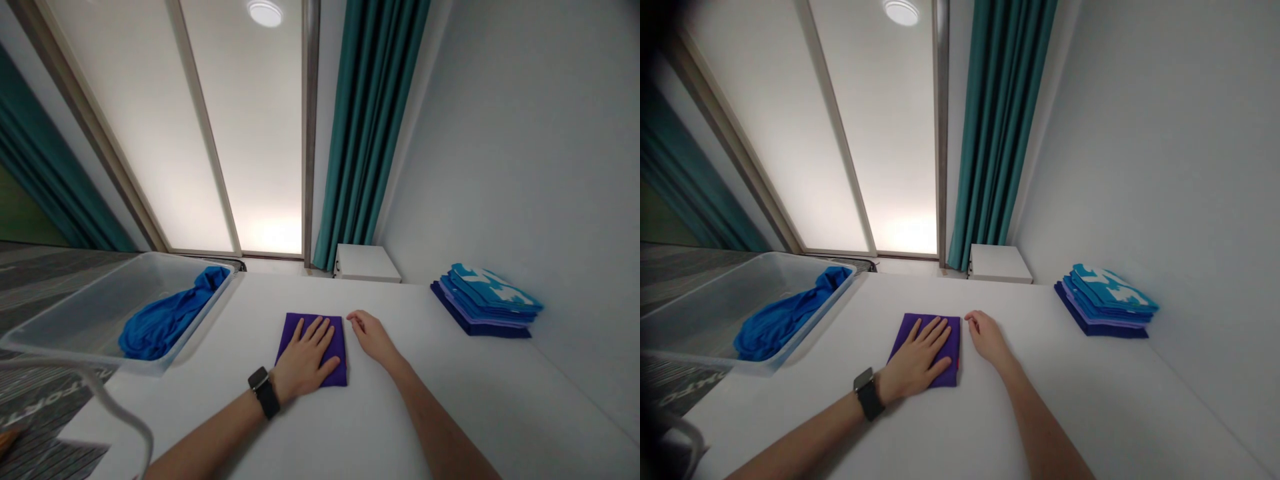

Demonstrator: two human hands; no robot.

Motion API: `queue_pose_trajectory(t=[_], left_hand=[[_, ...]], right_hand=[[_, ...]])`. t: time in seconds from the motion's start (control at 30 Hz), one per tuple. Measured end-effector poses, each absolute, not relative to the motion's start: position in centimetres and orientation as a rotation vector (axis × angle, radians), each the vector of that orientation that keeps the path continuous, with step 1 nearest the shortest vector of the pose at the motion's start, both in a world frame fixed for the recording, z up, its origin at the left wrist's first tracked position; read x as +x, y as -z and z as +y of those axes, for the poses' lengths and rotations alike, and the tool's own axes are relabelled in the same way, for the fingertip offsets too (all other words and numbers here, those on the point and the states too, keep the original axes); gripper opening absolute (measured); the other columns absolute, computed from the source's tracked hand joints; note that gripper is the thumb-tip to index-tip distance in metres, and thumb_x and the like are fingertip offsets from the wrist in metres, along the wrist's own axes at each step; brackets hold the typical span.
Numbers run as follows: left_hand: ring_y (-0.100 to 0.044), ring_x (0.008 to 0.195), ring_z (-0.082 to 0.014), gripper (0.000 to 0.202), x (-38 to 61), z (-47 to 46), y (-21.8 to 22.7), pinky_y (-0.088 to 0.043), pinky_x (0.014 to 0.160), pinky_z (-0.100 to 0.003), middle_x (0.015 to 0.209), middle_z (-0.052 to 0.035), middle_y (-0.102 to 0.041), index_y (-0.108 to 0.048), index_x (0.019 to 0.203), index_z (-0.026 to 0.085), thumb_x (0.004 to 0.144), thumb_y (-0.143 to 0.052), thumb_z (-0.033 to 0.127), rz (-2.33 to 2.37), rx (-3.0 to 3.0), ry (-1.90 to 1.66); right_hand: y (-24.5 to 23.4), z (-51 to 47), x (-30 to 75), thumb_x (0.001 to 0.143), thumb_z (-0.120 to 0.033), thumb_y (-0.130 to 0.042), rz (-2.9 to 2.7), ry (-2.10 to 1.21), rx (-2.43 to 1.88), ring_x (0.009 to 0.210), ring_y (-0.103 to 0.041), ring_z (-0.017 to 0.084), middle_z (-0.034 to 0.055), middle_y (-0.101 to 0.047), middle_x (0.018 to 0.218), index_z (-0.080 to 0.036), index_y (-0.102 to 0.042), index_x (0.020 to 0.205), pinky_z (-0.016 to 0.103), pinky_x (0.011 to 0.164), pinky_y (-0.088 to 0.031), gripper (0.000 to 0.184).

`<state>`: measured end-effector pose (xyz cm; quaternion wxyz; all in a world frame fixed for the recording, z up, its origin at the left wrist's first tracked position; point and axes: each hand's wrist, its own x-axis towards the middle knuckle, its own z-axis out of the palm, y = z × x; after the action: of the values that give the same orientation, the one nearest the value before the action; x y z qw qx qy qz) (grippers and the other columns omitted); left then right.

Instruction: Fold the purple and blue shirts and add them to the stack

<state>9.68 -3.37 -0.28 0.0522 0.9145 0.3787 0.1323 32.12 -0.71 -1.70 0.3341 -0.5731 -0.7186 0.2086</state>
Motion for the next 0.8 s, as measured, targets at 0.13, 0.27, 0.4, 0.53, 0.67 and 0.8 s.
queue_pose_trajectory(t=[0.13, 0.27, 0.4, 0.53, 0.67, 0.8], left_hand=[[-0.025, 0.144, -0.0247, 0.053, 7.8, 0.3, 0.1, -0.014, 0.117, -0.051, 0.154, -0.0078, -0.034, -0.036, 0.148, 0.023, 0.100, -0.031, 0.046, 1.197, 2.763, -0.352], [-0.025, 0.144, -0.0242, 0.055, 6.9, 1.9, 0.4, -0.014, 0.117, -0.050, 0.154, -0.0078, -0.034, -0.036, 0.148, 0.022, 0.099, -0.032, 0.048, 1.278, 2.744, -0.388], [-0.026, 0.144, -0.0259, 0.057, 7.1, 1.5, 0.4, -0.013, 0.117, -0.051, 0.155, -0.0086, -0.033, -0.037, 0.147, 0.021, 0.097, -0.037, 0.049, 1.302, 2.747, -0.385], [-0.025, 0.144, -0.0292, 0.064, 7.7, 0.9, 0.4, -0.012, 0.117, -0.054, 0.154, -0.0119, -0.033, -0.037, 0.147, 0.018, 0.094, -0.040, 0.053, 1.377, 2.754, -0.366], [-0.021, 0.145, -0.0300, 0.067, 8.0, 0.6, 0.8, -0.012, 0.116, -0.056, 0.155, -0.0131, -0.030, -0.034, 0.148, 0.015, 0.093, -0.039, 0.053, 1.453, 2.781, -0.317], [-0.020, 0.145, -0.0300, 0.070, 8.1, 0.4, 0.8, -0.013, 0.115, -0.057, 0.156, -0.0127, -0.028, -0.033, 0.149, 0.014, 0.091, -0.043, 0.053, 1.462, 2.794, -0.307]], right_hand=[[1.5, -1.1, 31.5, 0.090, -0.027, -0.036, -1.844, -0.664, -1.535, 0.072, -0.059, 0.016, 0.0028, -0.064, 0.078, -0.019, -0.060, 0.097, 0.027, 0.069, -0.045, 0.027], [1.4, -1.6, 29.9, 0.092, -0.028, -0.033, -1.767, -0.884, -1.472, 0.067, -0.058, 0.014, 0.0014, -0.065, 0.080, -0.020, -0.057, 0.104, 0.024, 0.063, -0.044, 0.028], [1.3, -2.2, 28.2, 0.088, -0.025, -0.038, -1.755, -0.995, -1.397, 0.063, -0.055, 0.012, 0.0005, -0.065, 0.082, -0.020, -0.057, 0.102, 0.022, 0.058, -0.041, 0.024], [1.1, -2.8, 27.5, 0.088, -0.027, -0.045, -1.821, -0.962, -1.376, 0.062, -0.053, 0.011, -0.0006, -0.063, 0.075, -0.019, -0.060, 0.086, 0.021, 0.057, -0.039, 0.017], [0.9, -3.2, 27.0, 0.086, -0.027, -0.051, -1.859, -0.874, -1.414, 0.057, -0.051, 0.010, -0.0028, -0.061, 0.067, -0.020, -0.060, 0.080, 0.020, 0.054, -0.035, 0.013], [0.3, -3.6, 26.5, 0.083, -0.021, -0.057, -2.002, -0.718, -1.534, 0.059, -0.053, 0.011, -0.0026, -0.065, 0.069, -0.021, -0.062, 0.077, 0.021, 0.057, -0.034, 0.008]])
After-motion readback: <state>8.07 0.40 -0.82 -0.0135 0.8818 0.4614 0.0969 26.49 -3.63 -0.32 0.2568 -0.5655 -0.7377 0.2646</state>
